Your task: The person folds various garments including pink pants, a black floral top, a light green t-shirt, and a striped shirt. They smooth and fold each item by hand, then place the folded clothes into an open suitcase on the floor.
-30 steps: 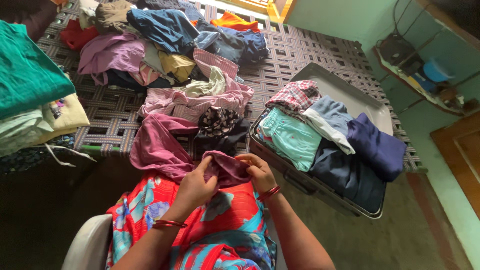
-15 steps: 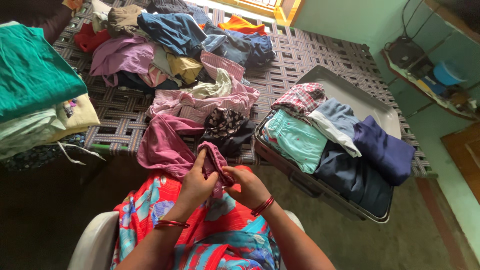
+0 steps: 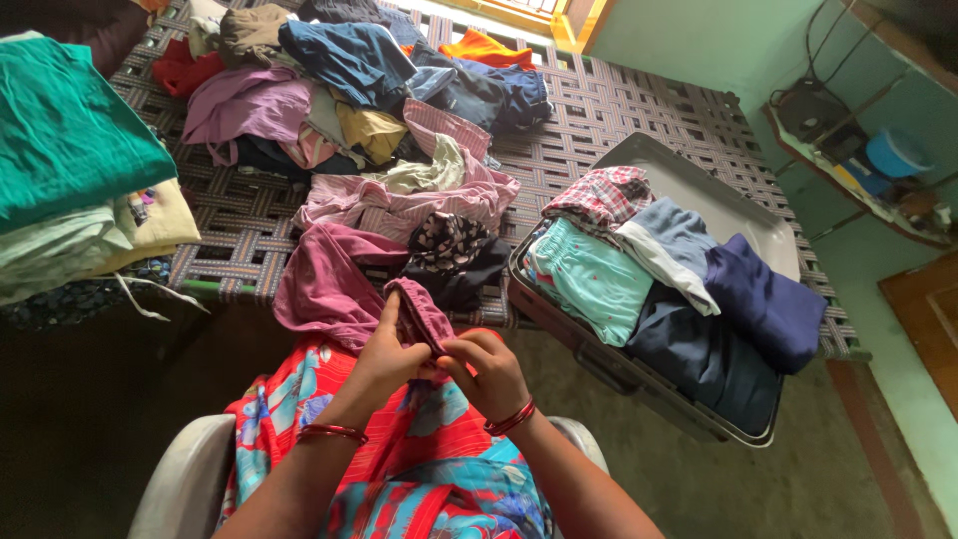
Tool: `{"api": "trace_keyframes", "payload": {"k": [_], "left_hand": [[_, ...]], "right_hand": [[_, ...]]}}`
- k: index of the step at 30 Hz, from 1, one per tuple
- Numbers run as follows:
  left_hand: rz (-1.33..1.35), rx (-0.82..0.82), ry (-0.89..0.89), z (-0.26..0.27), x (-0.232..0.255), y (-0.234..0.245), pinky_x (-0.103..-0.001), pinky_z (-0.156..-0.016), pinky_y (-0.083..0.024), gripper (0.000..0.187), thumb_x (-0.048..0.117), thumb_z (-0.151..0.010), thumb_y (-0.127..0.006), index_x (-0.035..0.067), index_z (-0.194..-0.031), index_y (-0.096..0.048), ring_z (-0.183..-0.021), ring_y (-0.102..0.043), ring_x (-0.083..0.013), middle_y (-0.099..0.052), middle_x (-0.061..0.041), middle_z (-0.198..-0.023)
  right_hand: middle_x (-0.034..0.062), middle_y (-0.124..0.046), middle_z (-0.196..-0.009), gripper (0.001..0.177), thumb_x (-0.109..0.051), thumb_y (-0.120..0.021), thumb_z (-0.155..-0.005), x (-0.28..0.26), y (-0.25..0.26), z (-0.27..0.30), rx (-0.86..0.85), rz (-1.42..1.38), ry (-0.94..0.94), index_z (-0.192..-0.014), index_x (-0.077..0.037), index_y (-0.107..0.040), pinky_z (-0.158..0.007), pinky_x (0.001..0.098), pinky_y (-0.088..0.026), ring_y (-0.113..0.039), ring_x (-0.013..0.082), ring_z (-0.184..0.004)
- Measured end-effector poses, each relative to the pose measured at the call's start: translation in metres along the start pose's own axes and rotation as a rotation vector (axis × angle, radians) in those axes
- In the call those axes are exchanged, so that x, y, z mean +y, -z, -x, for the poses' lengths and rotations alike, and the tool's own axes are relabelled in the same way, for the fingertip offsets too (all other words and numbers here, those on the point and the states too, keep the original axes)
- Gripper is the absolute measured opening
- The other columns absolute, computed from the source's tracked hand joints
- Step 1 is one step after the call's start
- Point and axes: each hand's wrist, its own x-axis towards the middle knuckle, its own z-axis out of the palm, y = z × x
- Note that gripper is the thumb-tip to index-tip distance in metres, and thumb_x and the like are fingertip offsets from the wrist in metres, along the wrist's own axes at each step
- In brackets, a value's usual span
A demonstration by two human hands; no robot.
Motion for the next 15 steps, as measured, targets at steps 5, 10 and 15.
{"api": "trace_keyframes", "payload": {"k": [5, 10, 15], "left_hand": [[0.076, -0.003, 0.039, 0.003, 0.002, -0.003, -0.037, -0.065, -0.064, 0.108, -0.009, -0.077, -0.058, 0.019, -0.163, 0.002, -0.081, -0.069, -0.0199, -0.064, -0.015, -0.107], [-0.179, 0.013, -0.196, 0.013, 0.01, -0.015, -0.031, -0.068, -0.061, 0.102, -0.005, -0.08, -0.06, 0.014, -0.162, -0.001, -0.082, -0.071, -0.0167, -0.07, -0.011, -0.105], [-0.339, -0.152, -0.362, 0.043, 0.05, -0.027, -0.028, -0.066, -0.054, 0.101, 0.004, -0.086, -0.06, 0.019, -0.166, 0.001, -0.075, -0.063, -0.0156, -0.071, -0.012, -0.094]], "right_hand": [[0.0092, -0.07, -0.099, 0.033, -0.021, -0.086, -0.085, -0.004, 0.002, -0.004, 0.003, -0.019, -0.001, -0.112, -0.008, -0.074, -0.073, 0.0338, -0.059, -0.07, 0.0244, -0.087], [0.0128, -0.065, -0.102, 0.055, -0.028, -0.091, -0.071, -0.013, 0.008, -0.004, -0.013, 0.054, 0.103, -0.114, -0.005, -0.065, -0.075, 0.0363, -0.057, -0.067, 0.0287, -0.088], [0.0117, -0.064, -0.087, 0.04, -0.012, -0.087, -0.079, -0.006, 0.024, -0.023, -0.108, -0.078, -0.259, -0.106, -0.006, -0.06, -0.068, 0.0312, -0.059, -0.065, 0.0163, -0.075]]}}
